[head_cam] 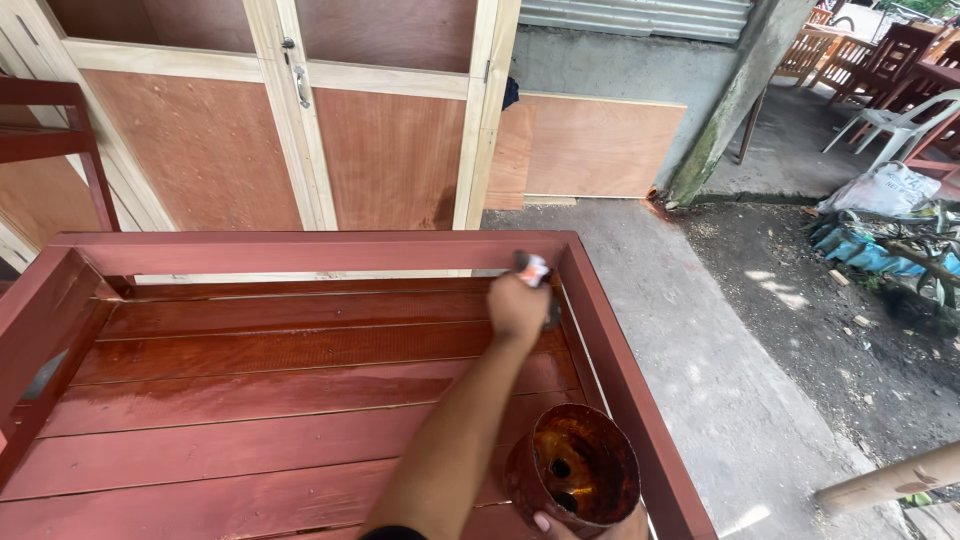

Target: The person applies a reddish-brown stain or varnish to the slatted top of a red-painted wooden furniture frame, using a brush dipped into a can of stain held in the other hand. They brush across the boards, reload the brush from the can, and briefly open a small bottle before resuming coating the surface.

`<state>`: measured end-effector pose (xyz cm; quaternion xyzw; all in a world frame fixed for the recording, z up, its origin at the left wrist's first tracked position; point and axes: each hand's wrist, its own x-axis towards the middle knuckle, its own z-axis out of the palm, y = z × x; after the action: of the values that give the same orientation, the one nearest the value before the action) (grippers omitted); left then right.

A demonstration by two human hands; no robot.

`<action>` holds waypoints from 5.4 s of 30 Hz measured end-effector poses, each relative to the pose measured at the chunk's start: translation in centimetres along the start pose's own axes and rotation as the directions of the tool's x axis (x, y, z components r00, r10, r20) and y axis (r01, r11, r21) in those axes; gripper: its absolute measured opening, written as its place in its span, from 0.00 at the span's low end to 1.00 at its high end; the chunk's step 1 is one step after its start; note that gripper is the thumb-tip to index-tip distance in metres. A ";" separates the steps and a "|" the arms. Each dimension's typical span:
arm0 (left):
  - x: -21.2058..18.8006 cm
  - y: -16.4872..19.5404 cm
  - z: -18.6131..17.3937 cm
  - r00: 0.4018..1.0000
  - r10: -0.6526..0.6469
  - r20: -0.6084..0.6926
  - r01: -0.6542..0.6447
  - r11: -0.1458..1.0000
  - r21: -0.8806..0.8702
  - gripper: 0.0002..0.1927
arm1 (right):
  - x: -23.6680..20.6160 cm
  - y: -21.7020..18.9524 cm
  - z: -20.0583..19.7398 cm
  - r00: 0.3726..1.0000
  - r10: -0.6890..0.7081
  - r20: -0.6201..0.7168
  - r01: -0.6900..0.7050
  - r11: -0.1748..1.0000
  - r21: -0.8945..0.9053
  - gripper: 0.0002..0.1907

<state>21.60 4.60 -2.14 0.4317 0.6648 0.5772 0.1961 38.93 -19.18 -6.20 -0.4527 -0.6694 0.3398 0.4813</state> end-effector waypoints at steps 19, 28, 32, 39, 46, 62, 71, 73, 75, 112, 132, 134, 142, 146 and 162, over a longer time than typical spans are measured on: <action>7.8 -10.7 -30.6 0.965 0.010 -0.262 0.071 0.952 0.297 0.16 | 3.2 -5.3 10.3 0.992 0.034 0.125 -0.043 0.996 0.073 0.46; 10.0 -16.4 -47.0 0.888 0.338 -0.312 0.010 0.664 0.748 0.11 | 3.4 -6.5 13.5 0.981 -0.030 0.193 0.011 0.995 0.095 0.49; 10.5 -16.2 -46.9 0.890 0.440 -0.117 -0.119 0.472 0.873 0.09 | 3.4 -6.4 13.5 0.975 0.016 0.222 -0.027 0.998 0.048 0.51; 6.1 -13.7 -35.2 0.884 0.460 -0.080 -0.232 0.582 0.780 0.08 | 3.7 -5.1 13.3 0.984 -0.019 0.178 0.021 1.000 -0.012 0.53; 4.2 -13.2 -31.2 0.844 0.536 0.034 -0.401 0.585 0.705 0.07 | 4.4 -4.2 13.2 0.979 -0.147 0.144 0.152 0.988 -0.025 0.49; 7.6 -13.1 -28.9 0.966 0.243 -0.093 -0.055 0.542 0.839 0.14 | 3.8 -1.7 5.1 0.990 0.116 0.075 -0.099 0.975 -0.199 0.58; -0.1 -4.0 -9.7 0.847 0.526 0.082 -0.505 0.746 0.433 0.08 | 3.1 0.9 3.3 0.986 0.134 0.100 -0.116 0.979 -0.168 0.57; -0.6 -2.7 -7.2 0.820 0.558 0.128 -0.567 0.760 0.316 0.06 | 2.7 1.2 2.7 0.988 0.122 0.098 -0.107 0.984 -0.142 0.58; -1.2 -2.0 -5.0 0.807 0.559 0.193 -0.590 0.777 0.218 0.05 | 2.0 1.4 2.1 0.996 0.073 0.044 -0.066 0.987 -0.144 0.58; -13.9 10.2 -35.5 0.386 0.601 0.699 -0.693 0.690 -0.210 0.07 | 1.2 -7.0 10.2 0.884 -0.409 0.227 0.417 0.909 0.014 0.60; -17.9 4.6 -29.6 0.656 0.339 0.674 -0.523 0.848 0.083 0.05 | 1.9 -8.9 10.0 0.737 -0.569 0.365 0.548 0.819 0.171 0.55; -17.8 4.3 -29.7 0.684 0.329 0.651 -0.506 0.857 0.099 0.05 | 2.1 -9.1 10.3 0.719 -0.592 0.364 0.575 0.801 0.166 0.55; -18.5 2.8 -29.8 0.707 0.409 0.577 -0.554 0.828 0.091 0.06 | 2.3 -8.9 10.5 0.671 -0.641 0.374 0.624 0.760 0.182 0.55; -19.3 3.6 -30.3 0.714 0.383 0.585 -0.548 0.826 0.128 0.05 | 2.2 -8.2 10.6 0.732 -0.538 0.418 0.534 0.834 0.139 0.57; -11.2 2.6 -34.9 0.997 -0.079 -0.024 0.032 0.643 -0.765 0.14 | 2.6 -5.1 8.2 0.961 -0.149 0.233 0.135 0.988 0.074 0.56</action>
<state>2.19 -25.34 6.62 0.2722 0.3778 0.8089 0.3589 29.33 -18.73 -3.27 -0.3455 -0.7429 0.3752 0.4337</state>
